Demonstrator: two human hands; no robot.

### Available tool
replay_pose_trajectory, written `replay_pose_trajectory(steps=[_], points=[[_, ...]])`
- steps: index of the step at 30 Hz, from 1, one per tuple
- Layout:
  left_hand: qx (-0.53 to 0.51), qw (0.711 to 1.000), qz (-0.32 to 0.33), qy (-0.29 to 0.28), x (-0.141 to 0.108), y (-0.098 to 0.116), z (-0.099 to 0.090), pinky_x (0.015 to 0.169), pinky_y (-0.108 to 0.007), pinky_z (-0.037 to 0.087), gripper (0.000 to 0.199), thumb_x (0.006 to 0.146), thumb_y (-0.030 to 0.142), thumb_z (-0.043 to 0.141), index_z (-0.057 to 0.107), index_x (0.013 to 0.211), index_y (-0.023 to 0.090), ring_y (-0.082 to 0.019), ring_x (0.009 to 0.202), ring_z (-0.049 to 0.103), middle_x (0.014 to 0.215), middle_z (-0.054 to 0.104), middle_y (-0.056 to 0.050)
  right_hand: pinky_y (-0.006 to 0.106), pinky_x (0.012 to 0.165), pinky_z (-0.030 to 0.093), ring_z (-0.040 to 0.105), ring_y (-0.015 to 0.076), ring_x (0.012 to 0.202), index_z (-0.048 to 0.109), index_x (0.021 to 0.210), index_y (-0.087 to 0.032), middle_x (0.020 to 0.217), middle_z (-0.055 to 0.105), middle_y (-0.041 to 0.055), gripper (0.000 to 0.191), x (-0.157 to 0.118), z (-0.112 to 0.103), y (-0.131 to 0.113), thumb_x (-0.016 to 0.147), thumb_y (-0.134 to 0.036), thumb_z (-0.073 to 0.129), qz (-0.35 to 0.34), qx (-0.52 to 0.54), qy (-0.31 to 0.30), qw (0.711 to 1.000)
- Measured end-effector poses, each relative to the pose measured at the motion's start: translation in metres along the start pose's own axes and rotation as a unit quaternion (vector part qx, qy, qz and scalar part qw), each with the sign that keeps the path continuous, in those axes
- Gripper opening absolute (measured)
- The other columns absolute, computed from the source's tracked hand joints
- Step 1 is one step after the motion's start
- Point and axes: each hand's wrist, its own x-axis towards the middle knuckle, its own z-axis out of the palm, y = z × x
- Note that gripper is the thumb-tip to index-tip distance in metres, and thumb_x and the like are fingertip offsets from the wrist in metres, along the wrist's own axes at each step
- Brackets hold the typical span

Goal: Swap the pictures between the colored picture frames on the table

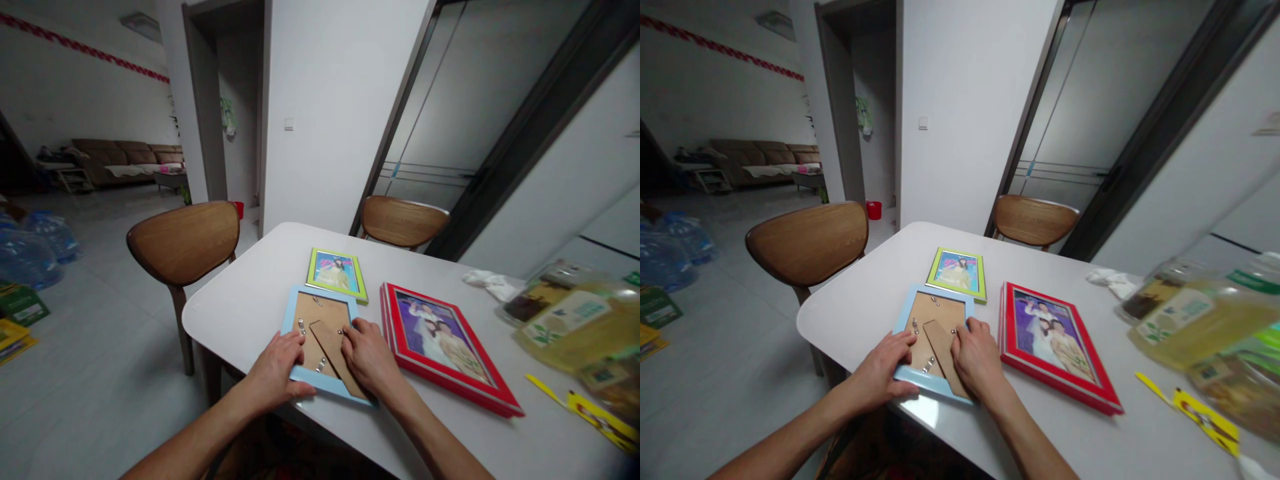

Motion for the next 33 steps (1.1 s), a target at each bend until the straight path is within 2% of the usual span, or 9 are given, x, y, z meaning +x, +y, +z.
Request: replay_pose_trajectory(steps=[4,8,12,18,22,28,33], points=[[0.001,1.000,0.005,0.011,0.000,-0.002,0.003,0.098,-0.042,0.022,0.039,0.052,0.036,0.073,0.053,0.080,0.018,-0.025,0.114,0.038,0.118,0.049,-0.011,0.029,0.078,0.033,0.045,0.0199,0.086,0.062,0.077,-0.015,0.090,0.053,0.0109,0.031,-0.002,0.001,0.003,0.080,-0.025,0.033,0.001,0.010,0.004,1.000],[-0.001,0.999,0.021,0.025,0.001,-0.006,0.006,0.097,-0.040,0.025,0.038,0.051,0.034,0.074,0.052,0.078,0.018,-0.025,0.110,0.041,0.115,0.051,-0.010,0.031,0.079,0.033,0.044,0.0212,0.092,0.061,0.091,-0.016,0.100,0.054,0.0111,0.030,-0.003,0.002,-0.001,0.079,-0.025,0.035,-0.011,0.028,0.015,0.999],[-0.008,0.999,0.033,0.033,0.001,-0.004,0.003,0.093,-0.036,0.030,0.033,0.053,0.030,0.073,0.051,0.073,0.017,-0.023,0.102,0.047,0.107,0.055,-0.008,0.030,0.080,0.032,0.044,0.0186,0.095,0.056,0.103,-0.020,0.104,0.053,0.0078,0.031,0.005,0.006,-0.022,0.080,-0.023,0.037,-0.074,0.088,0.016,0.993],[-0.023,0.999,0.030,0.021,0.001,0.001,-0.003,0.076,-0.029,0.038,0.028,0.056,0.026,0.071,0.048,0.070,0.017,-0.020,0.084,0.050,0.087,0.057,-0.003,0.029,0.075,0.032,0.043,0.0179,0.090,0.060,0.095,-0.025,0.096,0.055,0.0059,0.027,0.024,0.011,-0.049,0.081,-0.022,0.037,-0.130,0.082,-0.019,0.988],[-0.023,0.999,0.031,0.020,0.002,0.000,-0.002,0.074,-0.028,0.037,0.029,0.056,0.027,0.071,0.047,0.069,0.018,-0.019,0.081,0.049,0.084,0.056,-0.001,0.029,0.073,0.031,0.042,0.0173,0.086,0.059,0.094,-0.024,0.092,0.054,0.0057,0.025,0.025,0.012,-0.050,0.082,-0.024,0.037,-0.151,0.056,-0.042,0.986],[-0.030,0.999,0.023,0.022,0.001,-0.001,-0.002,0.076,-0.028,0.035,0.028,0.056,0.024,0.071,0.047,0.070,0.018,-0.019,0.085,0.049,0.090,0.057,-0.002,0.029,0.075,0.030,0.041,0.0176,0.089,0.054,0.101,-0.023,0.094,0.053,0.0061,0.025,0.023,0.015,-0.047,0.082,-0.023,0.038,-0.174,0.055,-0.037,0.982],[-0.028,0.999,0.024,0.020,0.001,-0.002,-0.002,0.074,-0.028,0.035,0.029,0.056,0.023,0.071,0.047,0.070,0.017,-0.018,0.082,0.050,0.087,0.057,-0.002,0.029,0.075,0.030,0.041,0.0174,0.089,0.058,0.096,-0.025,0.096,0.053,0.0051,0.025,0.024,0.013,-0.048,0.080,-0.022,0.039,-0.174,0.076,-0.038,0.981]])
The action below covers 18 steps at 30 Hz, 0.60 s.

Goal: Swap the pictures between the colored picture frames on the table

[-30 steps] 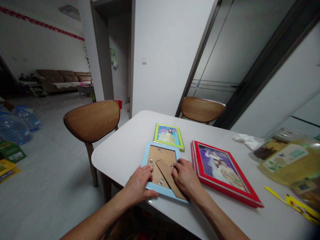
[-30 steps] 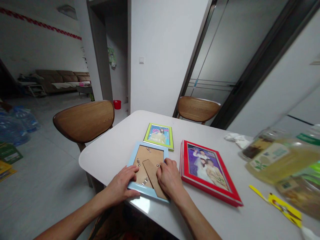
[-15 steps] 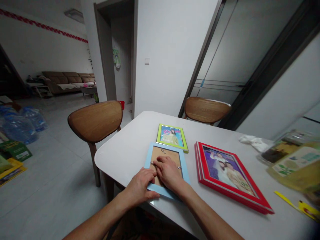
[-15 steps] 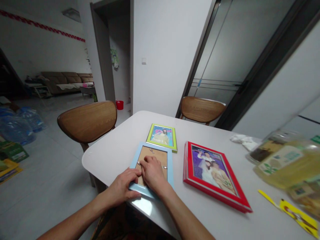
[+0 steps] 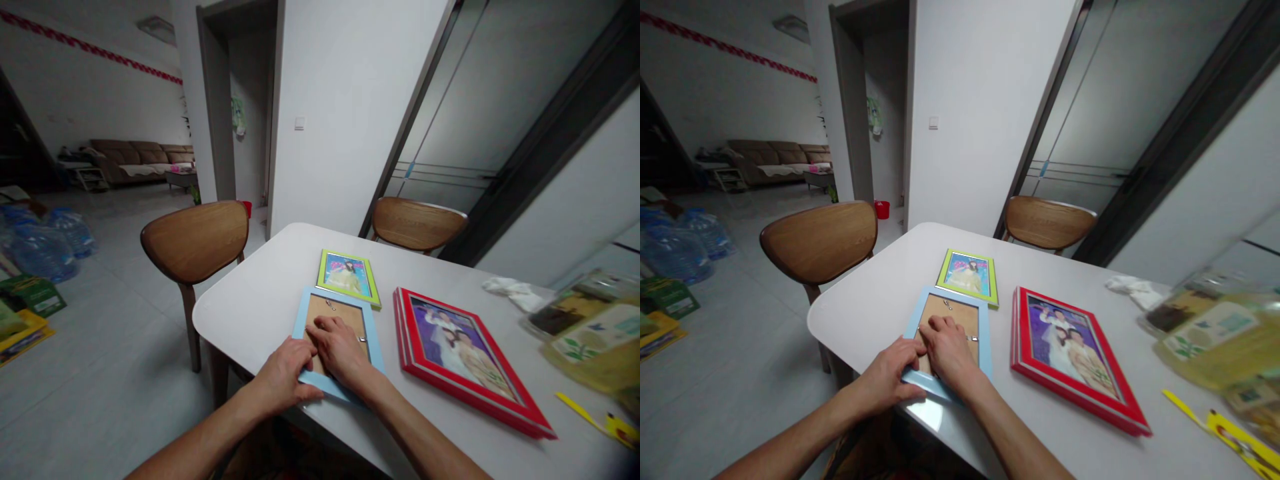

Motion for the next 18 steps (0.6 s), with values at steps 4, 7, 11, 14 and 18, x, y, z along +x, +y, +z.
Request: replay_pose_trajectory(steps=[4,7,11,14,18], points=[[0.009,1.000,-0.009,0.000,0.000,0.000,0.000,0.071,-0.027,0.037,0.030,0.055,0.024,0.072,0.047,0.072,0.018,-0.018,0.080,0.049,0.085,0.056,0.000,0.030,0.076,0.031,0.041,0.0179,0.092,0.060,0.094,-0.027,0.100,0.053,0.0044,0.026,-0.002,-0.003,-0.001,0.079,-0.021,0.039,0.005,0.024,0.003,1.000],[0.007,1.000,-0.013,-0.006,0.000,0.001,-0.001,0.072,-0.027,0.037,0.031,0.054,0.025,0.072,0.047,0.071,0.018,-0.018,0.080,0.049,0.085,0.057,-0.001,0.031,0.077,0.032,0.042,0.0179,0.093,0.061,0.092,-0.028,0.101,0.054,0.0035,0.026,-0.004,-0.004,-0.001,0.078,-0.021,0.041,-0.003,0.043,0.008,0.999],[-0.007,1.000,-0.014,-0.010,-0.001,0.001,-0.002,0.075,-0.028,0.038,0.031,0.053,0.024,0.073,0.048,0.071,0.018,-0.019,0.085,0.049,0.093,0.057,-0.002,0.030,0.079,0.034,0.048,0.0165,0.092,0.062,0.095,-0.025,0.099,0.058,0.0038,0.027,0.001,-0.001,0.008,0.077,-0.022,0.042,0.025,0.087,0.029,0.995],[-0.018,1.000,-0.007,-0.003,-0.002,-0.002,0.000,0.079,-0.030,0.038,0.031,0.053,0.024,0.073,0.049,0.071,0.018,-0.020,0.091,0.048,0.100,0.055,-0.004,0.026,0.078,0.036,0.053,0.0151,0.087,0.062,0.094,-0.018,0.095,0.061,0.0057,0.028,0.015,0.000,0.026,0.076,-0.023,0.041,0.126,0.094,0.065,0.985],[-0.024,1.000,0.002,0.013,-0.003,-0.006,0.004,0.079,-0.031,0.038,0.032,0.052,0.023,0.074,0.049,0.071,0.018,-0.021,0.091,0.048,0.100,0.055,-0.005,0.025,0.066,0.038,0.057,0.0162,0.076,0.065,0.084,-0.018,0.083,0.065,0.0064,0.027,0.035,0.003,0.048,0.075,-0.029,0.042,0.214,0.066,0.078,0.971]])
